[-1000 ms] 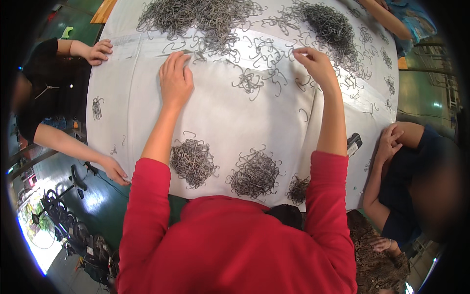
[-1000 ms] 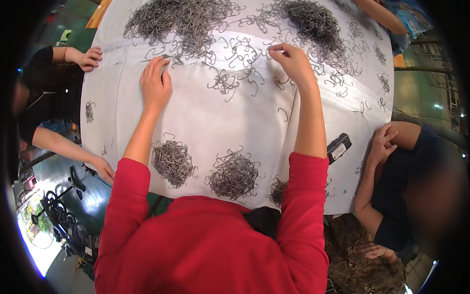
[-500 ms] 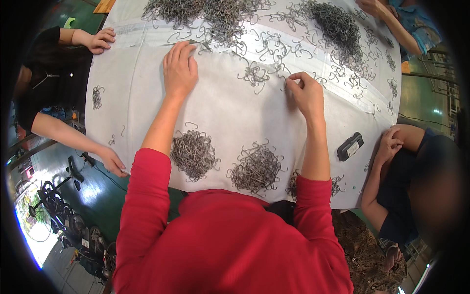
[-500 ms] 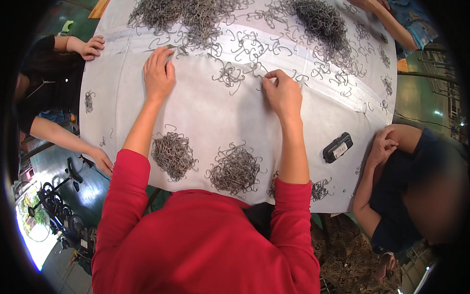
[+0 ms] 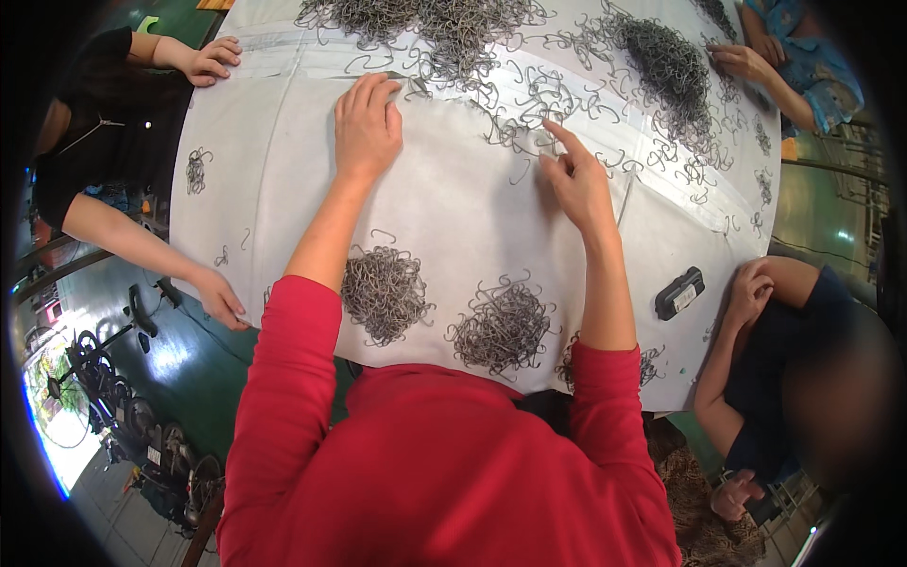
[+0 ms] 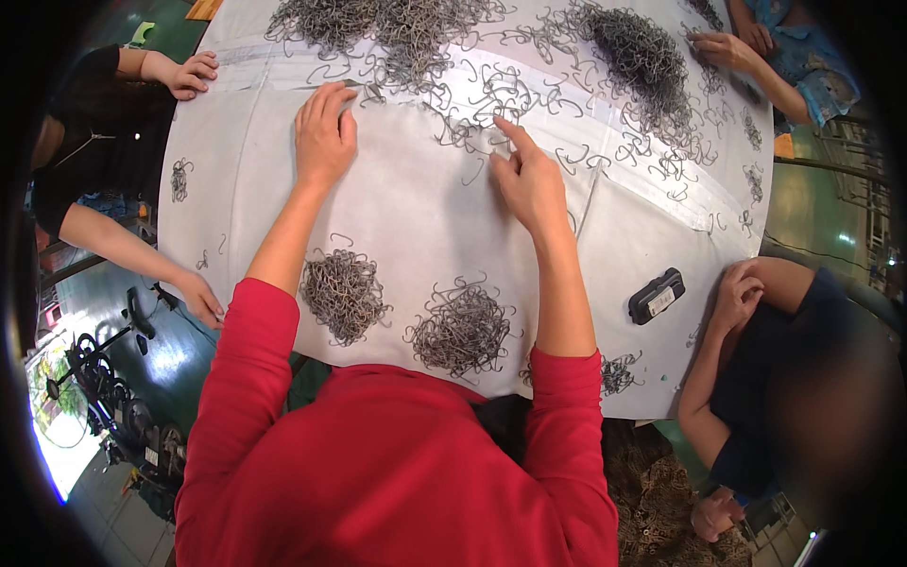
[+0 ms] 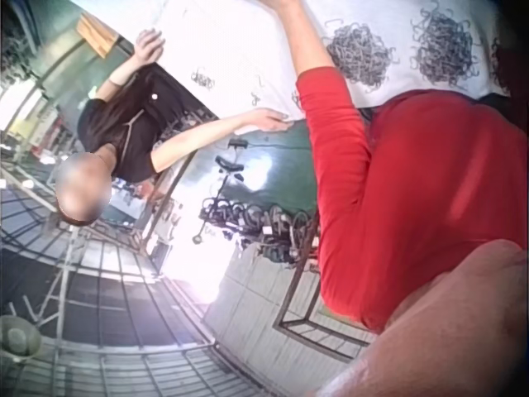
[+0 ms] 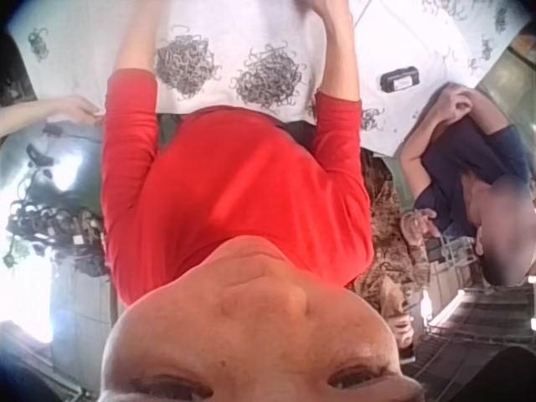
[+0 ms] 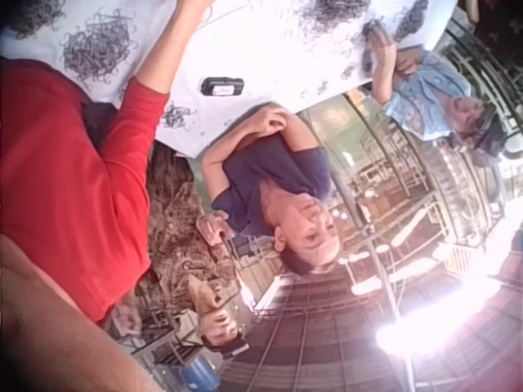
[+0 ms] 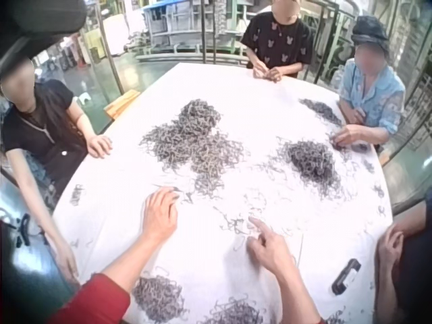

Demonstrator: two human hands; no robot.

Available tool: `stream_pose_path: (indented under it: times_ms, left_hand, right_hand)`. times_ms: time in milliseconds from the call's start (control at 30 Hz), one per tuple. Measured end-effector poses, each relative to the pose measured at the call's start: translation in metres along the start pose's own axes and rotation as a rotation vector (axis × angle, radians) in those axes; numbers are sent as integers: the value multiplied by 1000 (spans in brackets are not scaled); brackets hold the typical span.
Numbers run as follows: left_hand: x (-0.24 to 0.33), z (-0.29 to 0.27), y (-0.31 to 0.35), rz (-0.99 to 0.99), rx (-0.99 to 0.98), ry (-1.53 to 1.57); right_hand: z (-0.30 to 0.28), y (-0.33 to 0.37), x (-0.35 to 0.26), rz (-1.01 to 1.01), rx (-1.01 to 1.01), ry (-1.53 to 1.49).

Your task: The person sorts scattered metal paperclips on a white table surface into several small piles using both hands. Other people around the table also sort paperclips. The person occasionally gathers a pile and moves it to a different spot on the table.

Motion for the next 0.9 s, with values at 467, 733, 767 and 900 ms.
stream_pose_path:
  times_ms: [467,733,767,900]
  left_hand:
    - [4,-1,-4,6,-15,10]
    - [7,1,-5,1,-33,26]
    - [6,-1,-5,-1,-30,26]
    - [4,-5,-3,-19,-31,1]
  right_hand:
    - [-31,-87,-5,85,296,299]
    - [-40,-141,-28,70,377,206]
    - [-32,-144,-35,1,215,257]
    - [-16,-123,-49,6,202,159]
Point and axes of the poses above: each hand's wrist, its own y-axis away from the middle knuckle, its own z-axis out of the palm, x = y × z, the point moved 4 cm from there along -y, towards the middle knuckle, and after that the axes turned 11 degrees about z, right-handed, at the moved point
